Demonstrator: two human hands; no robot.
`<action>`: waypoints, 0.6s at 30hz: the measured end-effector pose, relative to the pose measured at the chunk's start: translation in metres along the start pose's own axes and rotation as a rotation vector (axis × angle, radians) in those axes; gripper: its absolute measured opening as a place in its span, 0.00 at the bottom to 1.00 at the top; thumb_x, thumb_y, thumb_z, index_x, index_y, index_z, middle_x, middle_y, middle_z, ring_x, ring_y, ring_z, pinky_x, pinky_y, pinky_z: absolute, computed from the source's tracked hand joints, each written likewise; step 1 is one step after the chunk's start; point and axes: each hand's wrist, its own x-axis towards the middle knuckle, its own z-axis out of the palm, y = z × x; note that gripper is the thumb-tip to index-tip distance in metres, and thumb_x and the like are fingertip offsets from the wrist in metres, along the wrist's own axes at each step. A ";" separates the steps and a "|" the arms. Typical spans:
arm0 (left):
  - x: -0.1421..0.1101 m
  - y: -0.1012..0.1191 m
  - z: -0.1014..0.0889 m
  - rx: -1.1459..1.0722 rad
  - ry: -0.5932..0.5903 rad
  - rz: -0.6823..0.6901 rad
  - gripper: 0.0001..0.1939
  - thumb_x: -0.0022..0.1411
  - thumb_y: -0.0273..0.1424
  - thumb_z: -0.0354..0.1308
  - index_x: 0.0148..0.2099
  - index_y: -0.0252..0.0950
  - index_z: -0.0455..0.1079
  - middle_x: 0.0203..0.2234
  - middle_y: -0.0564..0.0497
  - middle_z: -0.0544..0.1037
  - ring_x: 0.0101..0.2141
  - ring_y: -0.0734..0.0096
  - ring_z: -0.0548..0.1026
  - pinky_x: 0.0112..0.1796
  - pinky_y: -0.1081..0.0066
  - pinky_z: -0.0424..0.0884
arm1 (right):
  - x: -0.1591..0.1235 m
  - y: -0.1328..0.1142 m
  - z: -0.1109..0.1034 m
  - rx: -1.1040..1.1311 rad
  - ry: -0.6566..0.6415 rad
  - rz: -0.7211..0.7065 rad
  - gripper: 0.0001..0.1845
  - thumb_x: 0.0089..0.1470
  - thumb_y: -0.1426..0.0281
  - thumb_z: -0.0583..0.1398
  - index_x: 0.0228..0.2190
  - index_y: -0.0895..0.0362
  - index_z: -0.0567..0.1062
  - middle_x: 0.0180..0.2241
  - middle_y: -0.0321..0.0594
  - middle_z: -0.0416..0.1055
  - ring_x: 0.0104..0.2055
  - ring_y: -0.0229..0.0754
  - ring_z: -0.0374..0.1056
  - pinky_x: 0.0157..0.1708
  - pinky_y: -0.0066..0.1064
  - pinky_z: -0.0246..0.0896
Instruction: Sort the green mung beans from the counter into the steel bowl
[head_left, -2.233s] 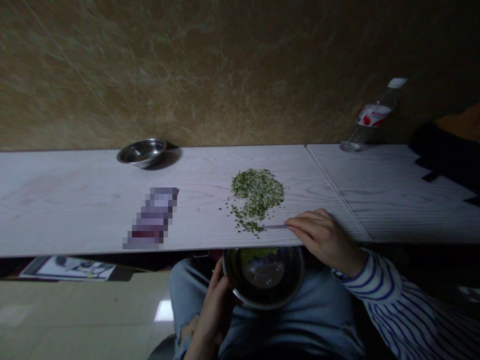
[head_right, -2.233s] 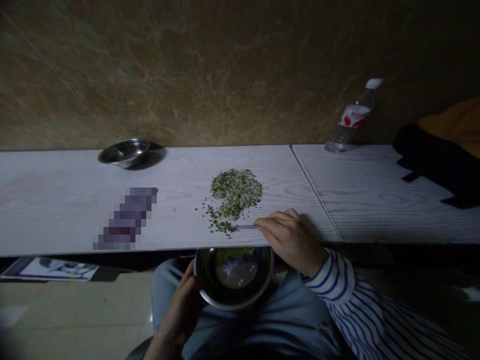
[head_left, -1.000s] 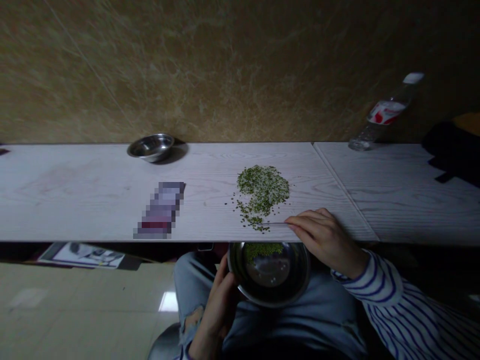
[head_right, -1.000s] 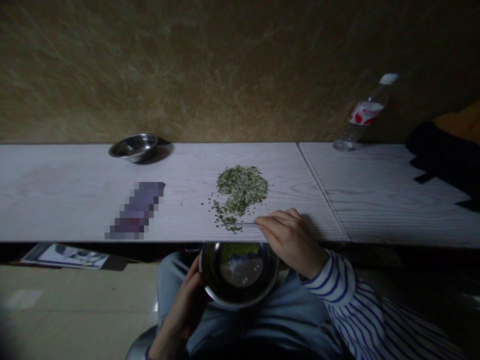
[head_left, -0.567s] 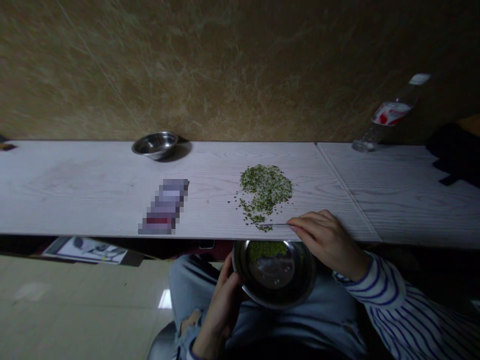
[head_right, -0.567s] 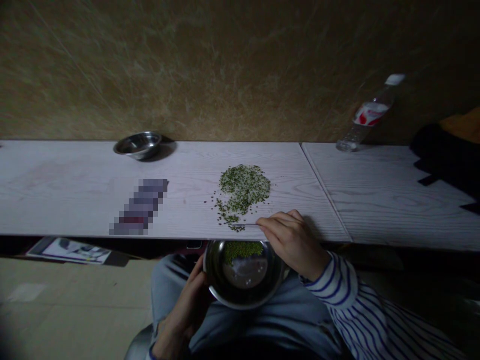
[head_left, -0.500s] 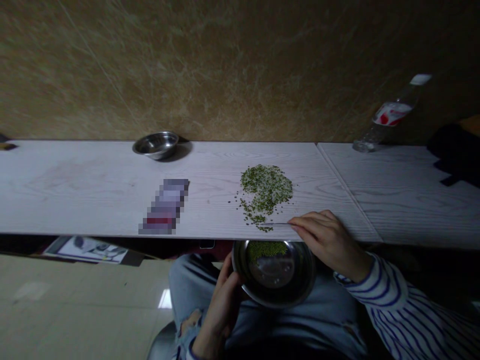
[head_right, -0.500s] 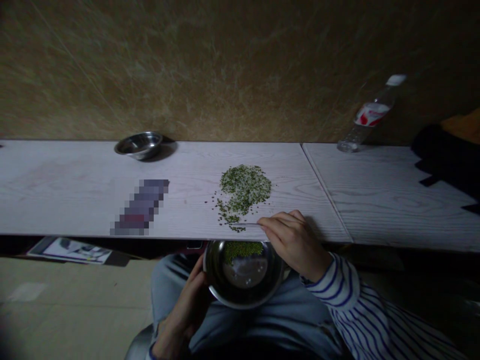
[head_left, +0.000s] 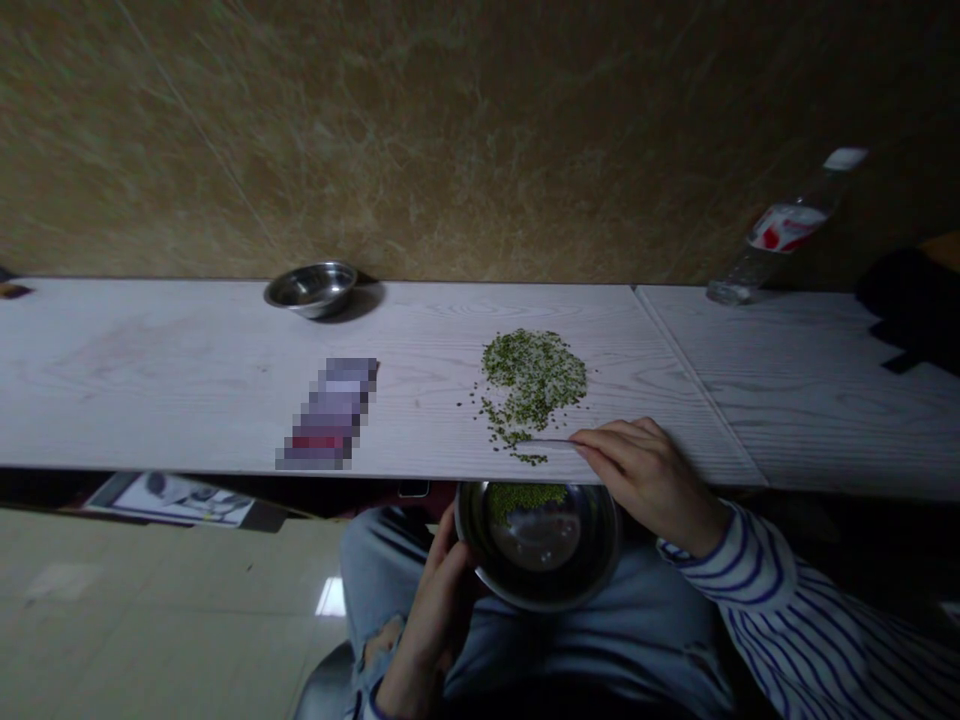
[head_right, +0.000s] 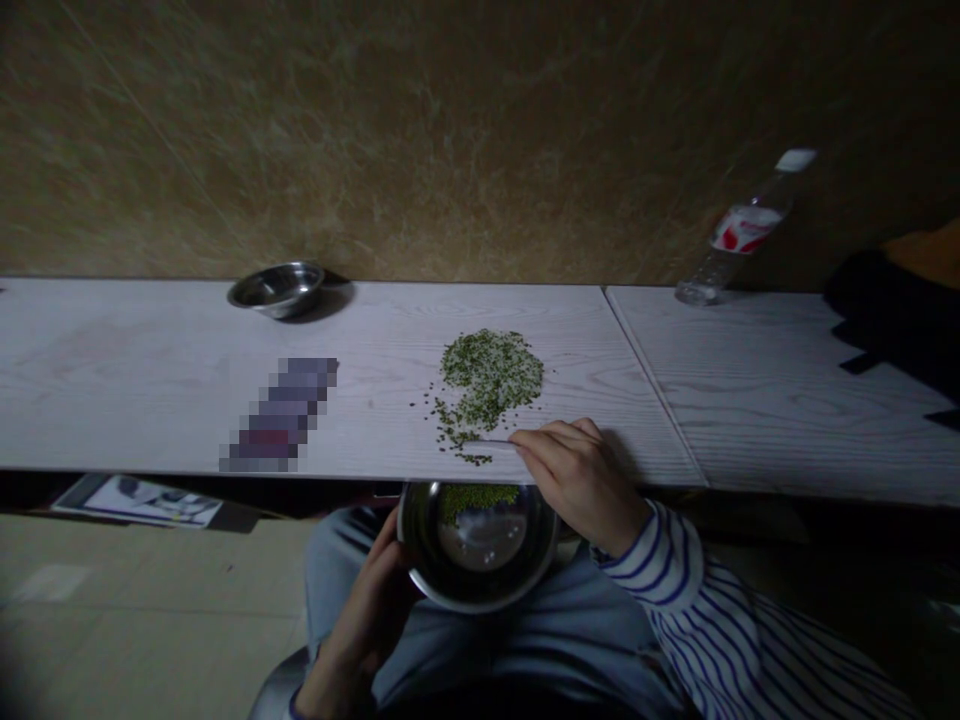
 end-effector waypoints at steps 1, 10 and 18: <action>0.000 0.000 0.000 -0.006 -0.003 -0.001 0.41 0.47 0.29 0.64 0.66 0.41 0.66 0.45 0.46 0.82 0.40 0.57 0.77 0.34 0.68 0.70 | 0.001 0.000 0.001 -0.003 0.001 -0.001 0.08 0.64 0.76 0.59 0.42 0.57 0.77 0.36 0.41 0.82 0.37 0.42 0.76 0.40 0.37 0.59; 0.002 0.003 -0.006 -0.027 0.009 0.004 0.37 0.48 0.27 0.64 0.63 0.41 0.69 0.41 0.48 0.82 0.39 0.59 0.76 0.40 0.65 0.72 | 0.007 -0.004 0.003 0.002 -0.009 -0.020 0.08 0.64 0.76 0.59 0.42 0.57 0.77 0.36 0.41 0.83 0.37 0.42 0.76 0.39 0.37 0.59; -0.001 0.005 -0.006 -0.030 0.015 0.013 0.38 0.49 0.28 0.63 0.65 0.40 0.66 0.42 0.46 0.81 0.39 0.60 0.77 0.36 0.68 0.71 | 0.007 -0.004 0.005 -0.014 0.004 -0.003 0.08 0.64 0.76 0.59 0.43 0.58 0.77 0.37 0.42 0.83 0.37 0.44 0.76 0.39 0.37 0.58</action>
